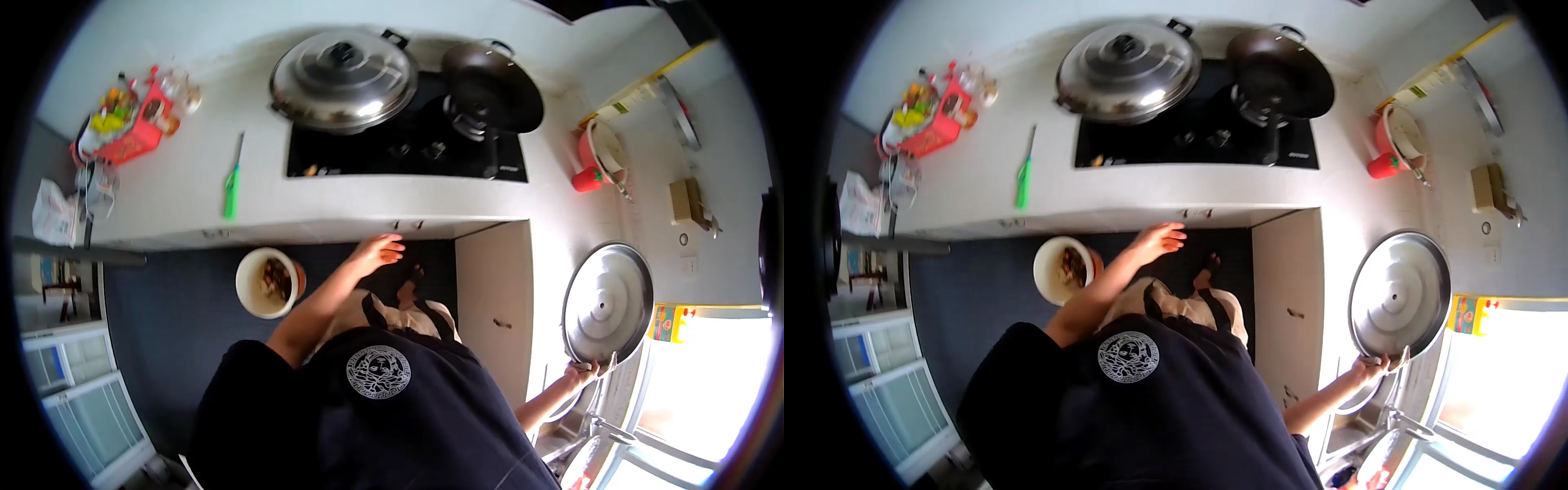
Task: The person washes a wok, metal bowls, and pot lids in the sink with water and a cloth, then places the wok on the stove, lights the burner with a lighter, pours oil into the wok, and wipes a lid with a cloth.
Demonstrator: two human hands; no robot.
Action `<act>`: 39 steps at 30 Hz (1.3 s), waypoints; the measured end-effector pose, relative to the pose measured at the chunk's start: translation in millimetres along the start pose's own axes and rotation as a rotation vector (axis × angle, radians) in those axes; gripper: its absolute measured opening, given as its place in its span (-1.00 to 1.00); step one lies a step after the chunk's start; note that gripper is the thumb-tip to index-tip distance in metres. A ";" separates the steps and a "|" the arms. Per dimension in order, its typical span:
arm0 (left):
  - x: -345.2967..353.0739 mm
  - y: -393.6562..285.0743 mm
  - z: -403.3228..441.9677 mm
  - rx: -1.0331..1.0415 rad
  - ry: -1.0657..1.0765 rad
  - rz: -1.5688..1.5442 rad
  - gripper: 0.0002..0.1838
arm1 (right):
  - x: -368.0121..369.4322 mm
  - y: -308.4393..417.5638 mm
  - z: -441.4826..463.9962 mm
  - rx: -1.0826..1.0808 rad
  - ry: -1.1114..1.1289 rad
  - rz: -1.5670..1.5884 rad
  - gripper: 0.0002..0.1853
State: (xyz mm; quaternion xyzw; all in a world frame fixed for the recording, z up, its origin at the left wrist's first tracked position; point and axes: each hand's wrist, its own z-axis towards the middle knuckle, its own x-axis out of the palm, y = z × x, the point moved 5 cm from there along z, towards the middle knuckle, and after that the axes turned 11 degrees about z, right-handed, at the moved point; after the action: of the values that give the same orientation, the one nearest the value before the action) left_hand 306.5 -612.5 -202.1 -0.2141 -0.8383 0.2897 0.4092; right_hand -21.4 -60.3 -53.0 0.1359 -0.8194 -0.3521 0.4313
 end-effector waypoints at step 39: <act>-6.7 -43.7 21.1 0.311 -0.332 0.770 -0.82 | -56.3 1.2 -31.0 0.341 -0.080 0.130 -0.61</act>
State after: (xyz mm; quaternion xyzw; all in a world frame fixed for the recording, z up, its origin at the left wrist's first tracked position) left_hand 287.9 -655.4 -187.5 -0.3973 -0.6983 0.5739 0.1589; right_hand 36.9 -44.1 -74.8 0.1397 -0.8908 -0.1843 0.3911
